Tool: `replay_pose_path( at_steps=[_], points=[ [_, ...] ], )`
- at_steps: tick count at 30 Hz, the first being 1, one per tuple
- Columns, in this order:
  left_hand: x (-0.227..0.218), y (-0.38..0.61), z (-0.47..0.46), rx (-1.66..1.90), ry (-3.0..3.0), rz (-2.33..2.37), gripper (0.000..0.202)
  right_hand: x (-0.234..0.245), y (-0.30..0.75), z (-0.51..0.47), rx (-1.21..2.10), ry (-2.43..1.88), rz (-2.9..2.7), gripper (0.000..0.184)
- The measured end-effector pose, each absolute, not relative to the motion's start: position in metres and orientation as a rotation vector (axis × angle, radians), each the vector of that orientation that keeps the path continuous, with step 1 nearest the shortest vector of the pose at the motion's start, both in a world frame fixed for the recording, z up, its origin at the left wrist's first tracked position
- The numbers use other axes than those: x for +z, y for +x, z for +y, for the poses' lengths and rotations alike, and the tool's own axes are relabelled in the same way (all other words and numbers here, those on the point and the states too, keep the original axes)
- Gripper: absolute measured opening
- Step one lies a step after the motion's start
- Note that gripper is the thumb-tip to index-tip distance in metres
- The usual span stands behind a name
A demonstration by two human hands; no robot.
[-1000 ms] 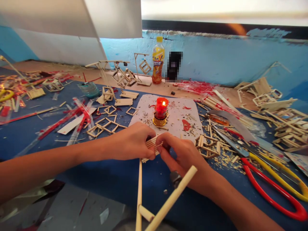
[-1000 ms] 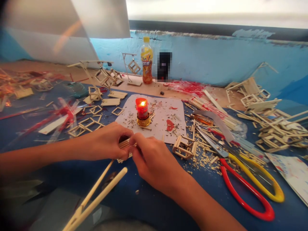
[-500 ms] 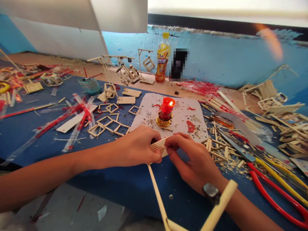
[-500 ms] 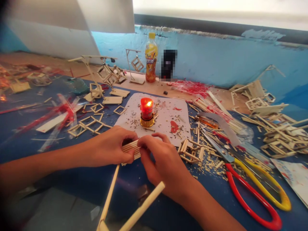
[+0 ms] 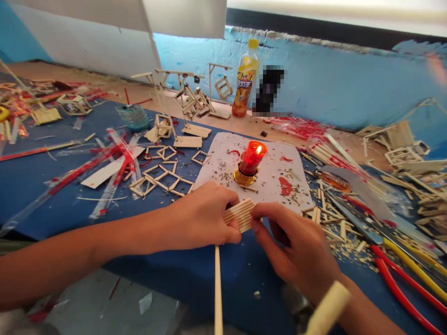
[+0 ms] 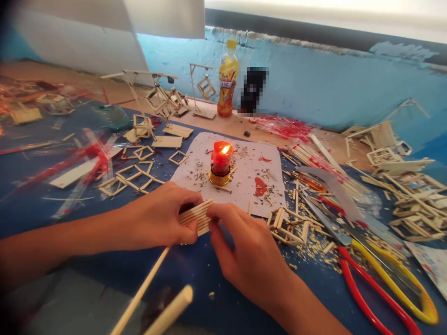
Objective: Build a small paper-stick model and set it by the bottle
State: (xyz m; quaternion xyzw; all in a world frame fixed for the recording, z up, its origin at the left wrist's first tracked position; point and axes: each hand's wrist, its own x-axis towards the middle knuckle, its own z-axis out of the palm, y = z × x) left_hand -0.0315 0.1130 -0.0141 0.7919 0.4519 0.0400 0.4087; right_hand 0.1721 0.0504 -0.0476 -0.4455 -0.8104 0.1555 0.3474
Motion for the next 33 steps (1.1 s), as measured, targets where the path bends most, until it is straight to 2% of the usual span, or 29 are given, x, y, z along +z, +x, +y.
replay_pose_path(
  at_steps=[7,14,33],
  points=[
    [-0.005,-0.031,0.112,0.032,2.025,1.134,0.007,-0.051,0.171,0.049,0.346,-1.073,-2.185,0.027],
    [-0.01,-0.035,0.107,0.06,2.061,1.104,0.01,-0.056,0.166,0.047,0.192,-1.041,-2.229,0.021],
    [-0.016,-0.037,0.106,0.176,2.164,0.983,0.017,-0.054,0.16,0.049,0.225,-0.983,-2.246,0.022]
  ],
)
